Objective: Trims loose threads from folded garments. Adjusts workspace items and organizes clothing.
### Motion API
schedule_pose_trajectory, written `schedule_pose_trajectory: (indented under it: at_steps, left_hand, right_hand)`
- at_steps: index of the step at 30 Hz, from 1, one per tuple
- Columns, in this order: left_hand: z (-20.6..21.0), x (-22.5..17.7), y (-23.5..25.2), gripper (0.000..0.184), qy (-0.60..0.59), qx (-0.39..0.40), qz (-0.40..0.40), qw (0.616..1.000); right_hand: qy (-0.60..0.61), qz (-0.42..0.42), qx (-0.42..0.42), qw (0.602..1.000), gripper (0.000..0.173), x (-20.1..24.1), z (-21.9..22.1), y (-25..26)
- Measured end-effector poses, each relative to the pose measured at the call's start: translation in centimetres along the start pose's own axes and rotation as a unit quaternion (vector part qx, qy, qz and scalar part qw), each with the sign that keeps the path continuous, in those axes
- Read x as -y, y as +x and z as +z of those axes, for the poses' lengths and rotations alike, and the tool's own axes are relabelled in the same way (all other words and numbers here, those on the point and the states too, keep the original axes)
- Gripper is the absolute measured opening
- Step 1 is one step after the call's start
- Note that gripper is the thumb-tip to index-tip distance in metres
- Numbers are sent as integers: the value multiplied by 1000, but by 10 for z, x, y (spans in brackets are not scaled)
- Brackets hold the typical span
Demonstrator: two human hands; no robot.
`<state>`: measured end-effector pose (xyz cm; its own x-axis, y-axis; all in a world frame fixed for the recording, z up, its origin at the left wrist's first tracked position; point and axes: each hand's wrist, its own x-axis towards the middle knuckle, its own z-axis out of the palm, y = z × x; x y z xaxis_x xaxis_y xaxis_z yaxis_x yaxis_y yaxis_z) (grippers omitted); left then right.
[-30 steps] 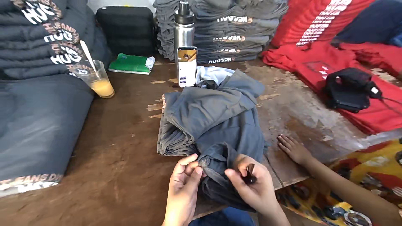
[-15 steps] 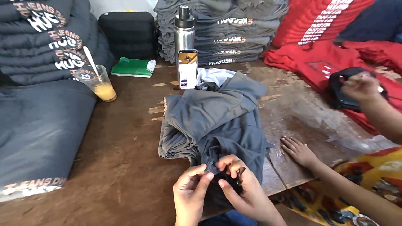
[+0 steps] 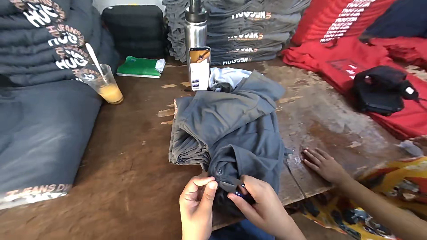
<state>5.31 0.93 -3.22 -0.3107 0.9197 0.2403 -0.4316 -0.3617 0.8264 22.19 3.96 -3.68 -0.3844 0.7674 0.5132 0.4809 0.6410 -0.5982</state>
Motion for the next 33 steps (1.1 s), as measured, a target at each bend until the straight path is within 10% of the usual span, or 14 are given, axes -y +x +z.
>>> schedule_pose_trajectory:
  at_steps: [16,24,33]
  left_hand:
    - [-7,-1,-6,11,37,77,54,995]
    - [0,3,-1,7,12,22,20,999]
    - [2,5,-6,12,72,38,60,995]
  right_hand:
    - [-131,-9,-25,991,43,18,11,6]
    - [148,16,-82,985,21,14,4,14]
    - [134,-21,-196,971,18,29,19,27]
